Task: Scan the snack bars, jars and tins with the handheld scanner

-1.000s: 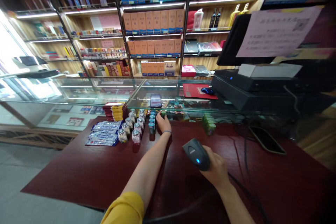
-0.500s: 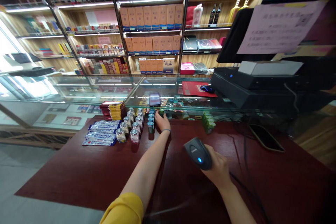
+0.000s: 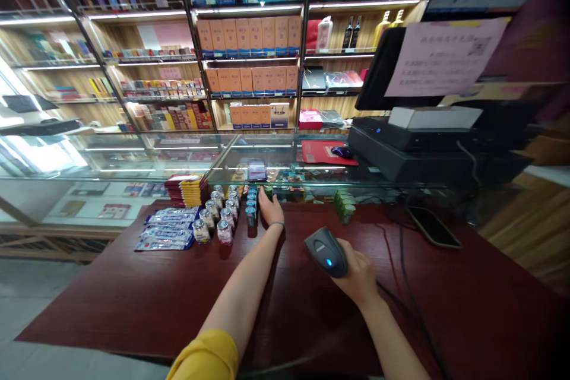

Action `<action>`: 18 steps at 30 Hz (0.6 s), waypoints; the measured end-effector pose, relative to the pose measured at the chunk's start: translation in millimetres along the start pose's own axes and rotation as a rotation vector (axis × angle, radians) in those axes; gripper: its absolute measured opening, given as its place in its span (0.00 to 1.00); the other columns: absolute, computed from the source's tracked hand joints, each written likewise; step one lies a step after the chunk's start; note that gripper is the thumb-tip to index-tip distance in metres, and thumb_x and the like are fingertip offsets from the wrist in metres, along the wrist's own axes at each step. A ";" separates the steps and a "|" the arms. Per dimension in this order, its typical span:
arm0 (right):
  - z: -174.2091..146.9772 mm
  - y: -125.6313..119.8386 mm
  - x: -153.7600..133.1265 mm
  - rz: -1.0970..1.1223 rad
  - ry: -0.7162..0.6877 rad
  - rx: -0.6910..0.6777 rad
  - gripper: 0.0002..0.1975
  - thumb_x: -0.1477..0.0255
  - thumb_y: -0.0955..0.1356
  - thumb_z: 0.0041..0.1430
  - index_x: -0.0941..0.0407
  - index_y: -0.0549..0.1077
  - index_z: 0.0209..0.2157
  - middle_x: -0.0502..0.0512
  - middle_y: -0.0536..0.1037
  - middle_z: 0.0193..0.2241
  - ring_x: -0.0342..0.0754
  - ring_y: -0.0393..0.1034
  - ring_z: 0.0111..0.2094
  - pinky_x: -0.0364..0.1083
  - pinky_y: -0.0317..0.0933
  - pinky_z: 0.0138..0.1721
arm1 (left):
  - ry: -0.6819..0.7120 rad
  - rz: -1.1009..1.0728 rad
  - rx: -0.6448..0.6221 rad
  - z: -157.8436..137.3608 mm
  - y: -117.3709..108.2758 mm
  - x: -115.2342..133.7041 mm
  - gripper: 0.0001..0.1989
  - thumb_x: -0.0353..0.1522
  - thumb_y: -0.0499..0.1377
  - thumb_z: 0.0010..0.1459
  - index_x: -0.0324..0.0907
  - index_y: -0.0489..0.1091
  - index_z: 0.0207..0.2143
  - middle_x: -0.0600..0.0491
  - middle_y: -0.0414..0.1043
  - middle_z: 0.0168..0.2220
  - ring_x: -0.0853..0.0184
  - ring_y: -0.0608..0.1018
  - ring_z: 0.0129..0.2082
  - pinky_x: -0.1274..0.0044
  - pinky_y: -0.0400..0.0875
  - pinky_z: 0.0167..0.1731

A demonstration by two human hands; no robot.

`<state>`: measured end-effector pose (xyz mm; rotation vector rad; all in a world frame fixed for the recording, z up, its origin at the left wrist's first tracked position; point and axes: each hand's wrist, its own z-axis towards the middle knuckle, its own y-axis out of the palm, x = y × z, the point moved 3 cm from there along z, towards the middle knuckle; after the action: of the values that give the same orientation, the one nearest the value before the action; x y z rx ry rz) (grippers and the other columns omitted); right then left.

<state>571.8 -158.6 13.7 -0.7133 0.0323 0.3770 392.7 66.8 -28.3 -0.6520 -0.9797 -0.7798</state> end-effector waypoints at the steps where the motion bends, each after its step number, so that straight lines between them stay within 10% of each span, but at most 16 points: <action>1: -1.0 1.5 0.8 0.001 0.005 0.000 0.19 0.74 0.63 0.49 0.56 0.65 0.45 0.51 0.78 0.26 0.49 0.74 0.24 0.45 0.62 0.28 | -0.001 -0.003 -0.005 -0.5 -0.9 0.3 0.28 0.26 0.57 0.58 0.39 0.59 0.61 0.39 0.60 0.62 0.56 0.61 0.65 0.65 0.55 0.64; 10: -2.3 -4.9 16.4 -0.083 0.146 0.067 0.17 0.70 0.66 0.49 0.56 0.69 0.43 0.52 0.78 0.24 0.50 0.74 0.25 0.44 0.63 0.28 | 0.216 -0.065 -0.036 -35.0 -11.7 33.6 0.25 0.32 0.58 0.60 0.41 0.61 0.59 0.40 0.62 0.58 0.57 0.63 0.62 0.64 0.57 0.63; 18: -6.3 -43.4 52.6 -0.313 0.366 0.202 0.16 0.67 0.67 0.51 0.57 0.71 0.42 0.55 0.77 0.23 0.51 0.73 0.24 0.44 0.61 0.27 | 0.328 -0.254 -0.450 -107.8 29.8 74.6 0.21 0.31 0.59 0.60 0.44 0.64 0.56 0.45 0.65 0.50 0.62 0.71 0.49 0.69 0.70 0.50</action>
<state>636.6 -175.5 28.1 -0.5675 0.2971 -0.0599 493.0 -20.9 -9.9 -0.7617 -0.5924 -1.3092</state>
